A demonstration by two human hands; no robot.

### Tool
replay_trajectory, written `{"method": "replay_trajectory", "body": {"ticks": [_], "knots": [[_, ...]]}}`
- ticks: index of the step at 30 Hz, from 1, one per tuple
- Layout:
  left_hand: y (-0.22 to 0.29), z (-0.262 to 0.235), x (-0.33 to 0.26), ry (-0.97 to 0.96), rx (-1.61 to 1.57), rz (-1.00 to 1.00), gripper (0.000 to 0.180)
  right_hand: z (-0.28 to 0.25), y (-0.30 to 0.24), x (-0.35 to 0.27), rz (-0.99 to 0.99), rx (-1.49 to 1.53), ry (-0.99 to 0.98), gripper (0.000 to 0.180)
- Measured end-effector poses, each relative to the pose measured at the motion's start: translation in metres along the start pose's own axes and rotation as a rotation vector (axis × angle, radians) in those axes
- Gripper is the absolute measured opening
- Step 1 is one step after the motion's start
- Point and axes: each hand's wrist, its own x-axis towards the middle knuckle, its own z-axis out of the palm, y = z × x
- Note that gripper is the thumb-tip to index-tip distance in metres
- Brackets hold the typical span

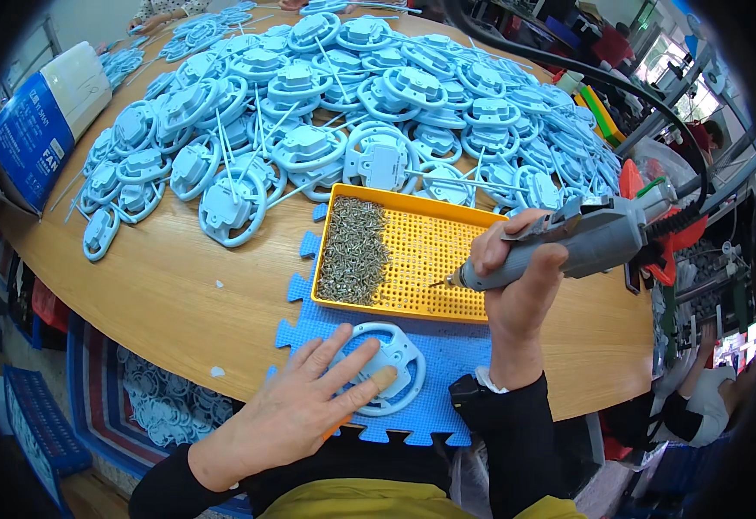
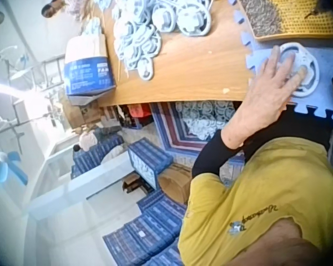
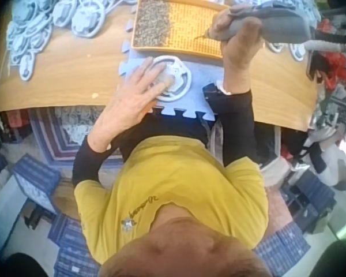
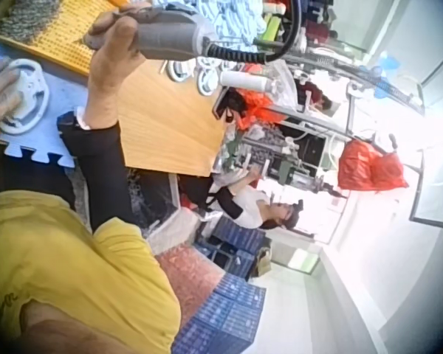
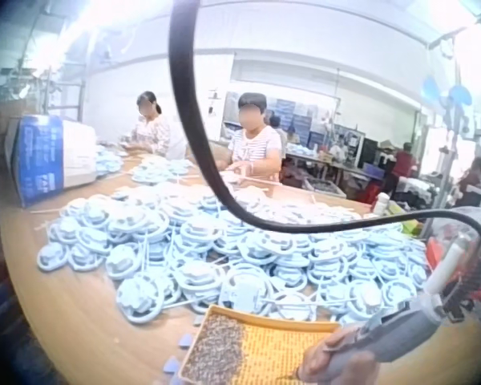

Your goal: The recorder uses a pneumatic screwdriver to fasten screws onto light blue plastic fan or motor housings at a shared assembly table.

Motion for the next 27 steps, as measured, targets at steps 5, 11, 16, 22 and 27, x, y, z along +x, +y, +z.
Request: {"method": "replay_trajectory", "body": {"ticks": [5, 11, 16, 22, 27], "knots": [[0.034, 0.012, -0.007, 0.300, -0.102, -0.227, 0.079, 0.008, -0.015, 0.000, -0.008, 0.051, 0.023, 0.069], [0.023, 0.039, 0.018, 0.525, -0.069, -0.313, 0.092, 0.024, -0.059, -0.019, -0.089, 0.280, -0.099, 0.086], [0.022, 0.042, 0.022, 0.561, -0.091, -0.274, 0.091, 0.051, -0.060, -0.047, -0.007, 0.008, -0.096, 0.077], [0.021, 0.043, 0.022, 0.522, -0.054, -0.274, 0.086, 0.050, -0.053, -0.051, 0.088, -0.067, -0.110, 0.076], [0.021, 0.037, 0.026, 0.485, 0.001, -0.293, 0.082, 0.055, -0.051, -0.045, 0.131, -0.102, -0.244, 0.071]]}}
